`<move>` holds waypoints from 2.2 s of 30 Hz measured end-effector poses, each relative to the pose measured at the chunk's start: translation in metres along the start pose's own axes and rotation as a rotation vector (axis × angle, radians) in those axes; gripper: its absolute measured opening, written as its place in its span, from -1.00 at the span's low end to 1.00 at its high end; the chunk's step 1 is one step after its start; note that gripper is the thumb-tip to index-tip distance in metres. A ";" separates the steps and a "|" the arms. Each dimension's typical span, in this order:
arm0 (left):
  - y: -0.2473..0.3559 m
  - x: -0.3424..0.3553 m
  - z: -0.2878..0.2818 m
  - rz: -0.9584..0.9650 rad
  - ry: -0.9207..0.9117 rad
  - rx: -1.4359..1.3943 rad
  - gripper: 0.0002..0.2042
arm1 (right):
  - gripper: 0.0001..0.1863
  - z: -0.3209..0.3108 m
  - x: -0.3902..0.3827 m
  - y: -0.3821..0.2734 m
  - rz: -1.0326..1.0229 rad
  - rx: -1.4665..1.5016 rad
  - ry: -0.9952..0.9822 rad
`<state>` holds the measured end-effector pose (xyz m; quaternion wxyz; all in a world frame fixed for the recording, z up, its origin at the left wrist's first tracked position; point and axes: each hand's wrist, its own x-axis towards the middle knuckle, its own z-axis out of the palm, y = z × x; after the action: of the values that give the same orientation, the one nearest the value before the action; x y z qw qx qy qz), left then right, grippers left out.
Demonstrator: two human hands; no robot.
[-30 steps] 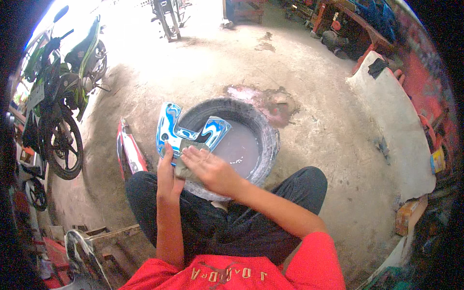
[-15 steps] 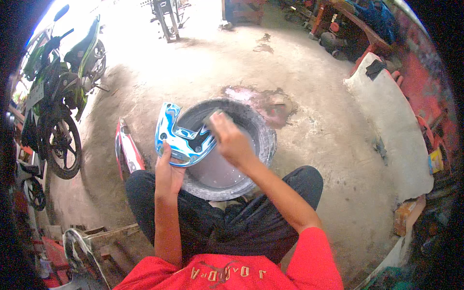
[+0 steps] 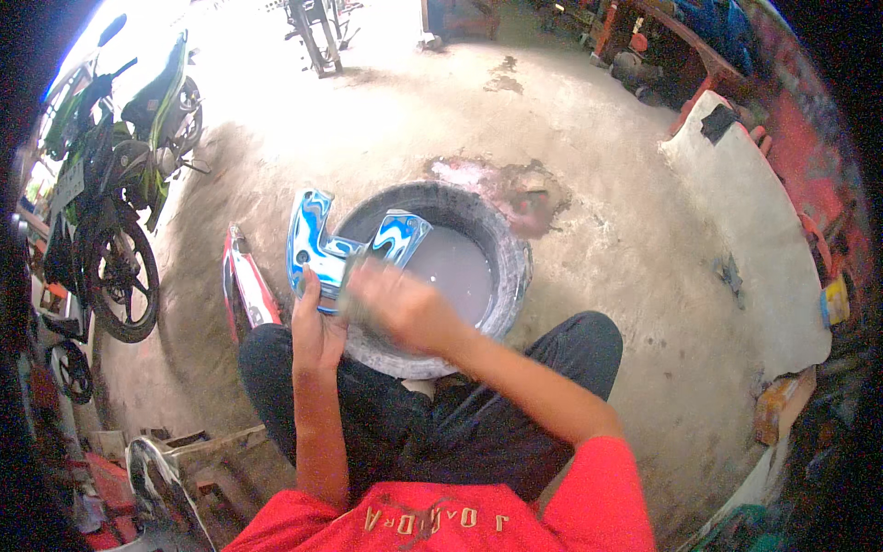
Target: The person sands a blue and white motorcycle fairing piece using a sanding block, frequently dipping the piece and the block into a basin of water.
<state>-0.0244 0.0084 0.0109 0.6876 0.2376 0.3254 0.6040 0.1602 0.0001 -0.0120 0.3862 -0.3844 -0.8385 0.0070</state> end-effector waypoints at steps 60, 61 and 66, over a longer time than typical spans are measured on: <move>-0.004 0.001 0.005 0.020 -0.004 -0.054 -0.57 | -0.41 0.006 0.008 0.035 0.150 0.007 0.092; -0.004 0.002 0.009 0.006 -0.014 -0.059 -0.57 | -0.44 -0.001 0.017 0.046 0.295 -0.029 0.173; -0.003 0.007 -0.024 0.014 0.013 -0.008 -0.57 | -0.46 0.010 -0.002 -0.025 -0.072 0.148 0.001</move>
<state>-0.0400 0.0135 -0.0084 0.6822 0.2332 0.3259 0.6115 0.1388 -0.0154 -0.0122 0.4138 -0.3245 -0.8488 0.0549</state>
